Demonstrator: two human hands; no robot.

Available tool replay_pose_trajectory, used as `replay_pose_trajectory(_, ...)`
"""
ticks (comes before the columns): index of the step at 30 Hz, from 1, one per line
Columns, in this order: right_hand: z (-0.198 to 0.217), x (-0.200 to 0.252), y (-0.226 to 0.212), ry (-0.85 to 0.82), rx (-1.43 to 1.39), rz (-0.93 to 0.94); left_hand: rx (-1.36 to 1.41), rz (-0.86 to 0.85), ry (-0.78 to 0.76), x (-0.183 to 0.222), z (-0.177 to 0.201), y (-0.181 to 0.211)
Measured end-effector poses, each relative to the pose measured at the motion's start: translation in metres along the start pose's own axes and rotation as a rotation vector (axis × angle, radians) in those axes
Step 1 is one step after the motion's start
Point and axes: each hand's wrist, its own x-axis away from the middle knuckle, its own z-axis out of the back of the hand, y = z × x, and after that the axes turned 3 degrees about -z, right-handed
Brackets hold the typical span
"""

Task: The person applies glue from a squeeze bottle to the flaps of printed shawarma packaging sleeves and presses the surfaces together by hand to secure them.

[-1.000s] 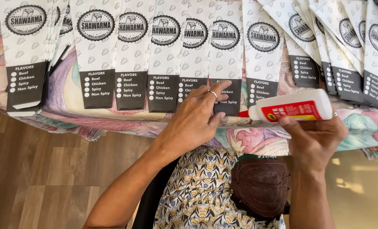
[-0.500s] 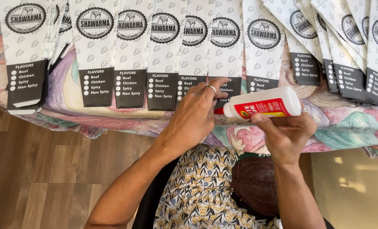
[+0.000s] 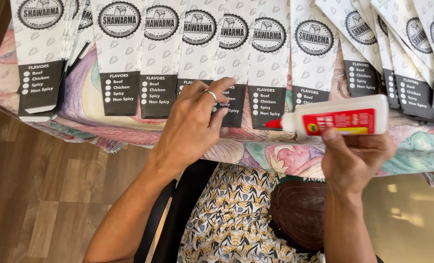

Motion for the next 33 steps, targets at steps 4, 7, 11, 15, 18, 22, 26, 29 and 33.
replay_pose_trajectory(4, -0.03, 0.004, 0.008, -0.045, 0.083, -0.006, 0.028, 0.13, -0.203, 0.006, 0.014, 0.002)
replay_pose_trajectory(7, -0.052, 0.002, -0.005, -0.099, 0.178, -0.032, 0.079, 0.178, -0.287, 0.01, 0.019, 0.001)
replay_pose_trajectory(11, -0.072, 0.0, -0.007, -0.191, 0.219, -0.051, 0.119, 0.168, -0.339, 0.013, 0.028, 0.001)
replay_pose_trajectory(15, -0.096, -0.001, -0.005, -0.221, 0.126, -0.04, 0.112, 0.096, -0.306, 0.016, 0.027, -0.003)
replay_pose_trajectory(18, -0.09, -0.003, -0.004, -0.254, 0.173, 0.021, 0.128, 0.084, -0.248, 0.016, 0.026, -0.005)
replay_pose_trajectory(22, -0.058, -0.002, 0.0, -0.196, 0.149, -0.034, 0.108, 0.099, -0.205, 0.019, 0.019, -0.009)
replay_pose_trajectory(26, -0.043, 0.001, 0.003, -0.041, 0.186, -0.03, 0.098, 0.183, -0.146, 0.017, 0.012, -0.008)
replay_pose_trajectory(29, -0.037, 0.007, 0.023, -0.142, 0.063, 0.037, 0.118, 0.292, -0.095, 0.015, 0.008, 0.0)
replay_pose_trajectory(33, -0.066, 0.011, 0.011, -0.057, 0.237, -0.041, 0.106, 0.32, -0.071, 0.014, 0.007, 0.0)
